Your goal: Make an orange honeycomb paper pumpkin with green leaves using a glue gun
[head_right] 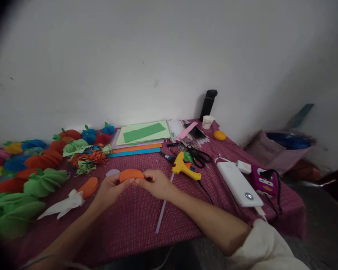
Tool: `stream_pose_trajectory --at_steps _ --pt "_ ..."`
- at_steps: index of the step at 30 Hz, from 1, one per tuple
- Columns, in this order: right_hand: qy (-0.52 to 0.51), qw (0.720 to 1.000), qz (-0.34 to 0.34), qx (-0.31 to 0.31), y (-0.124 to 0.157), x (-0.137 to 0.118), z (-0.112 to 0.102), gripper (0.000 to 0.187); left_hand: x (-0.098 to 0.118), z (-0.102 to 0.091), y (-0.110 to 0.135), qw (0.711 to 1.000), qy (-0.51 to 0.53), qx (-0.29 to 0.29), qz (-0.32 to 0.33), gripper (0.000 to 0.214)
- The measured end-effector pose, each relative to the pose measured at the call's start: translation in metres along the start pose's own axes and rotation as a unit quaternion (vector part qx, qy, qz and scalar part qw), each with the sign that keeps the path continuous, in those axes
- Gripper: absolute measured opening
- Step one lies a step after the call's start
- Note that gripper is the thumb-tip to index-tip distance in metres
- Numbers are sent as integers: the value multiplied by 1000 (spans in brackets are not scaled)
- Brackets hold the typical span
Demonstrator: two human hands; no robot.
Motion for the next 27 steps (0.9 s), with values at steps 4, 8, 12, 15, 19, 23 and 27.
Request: stream_pose_trajectory --at_steps 4,8,12,15,19,23,27 --pt "-17 1000 12 -6 2 10 5 33 -2 -2 -4 999 -25 -16 11 22" --pt "-19 999 33 -6 5 16 8 30 1 -2 -6 995 -78 -35 54 19" --pt "8 999 54 0 7 18 9 28 -2 2 -2 992 -87 -50 77 17" --pt "57 997 48 -8 8 15 11 29 -3 6 3 989 -106 -60 87 16" --pt "110 993 27 -14 8 11 12 26 -1 9 6 982 -127 -72 118 22" --pt "120 992 8 -33 8 10 15 29 -3 11 6 982 -135 -68 115 21" --pt "107 993 9 -42 9 10 17 30 1 14 8 979 -122 -83 140 22"
Point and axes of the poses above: each hand's wrist, its own y-axis away from the middle knuckle, its own z-axis out of the palm, x = y × z, the point moved 8 cm from there along -y, towards the middle knuckle, and after that the axes turned 14 degrees about -y, right-handed, at the moved point
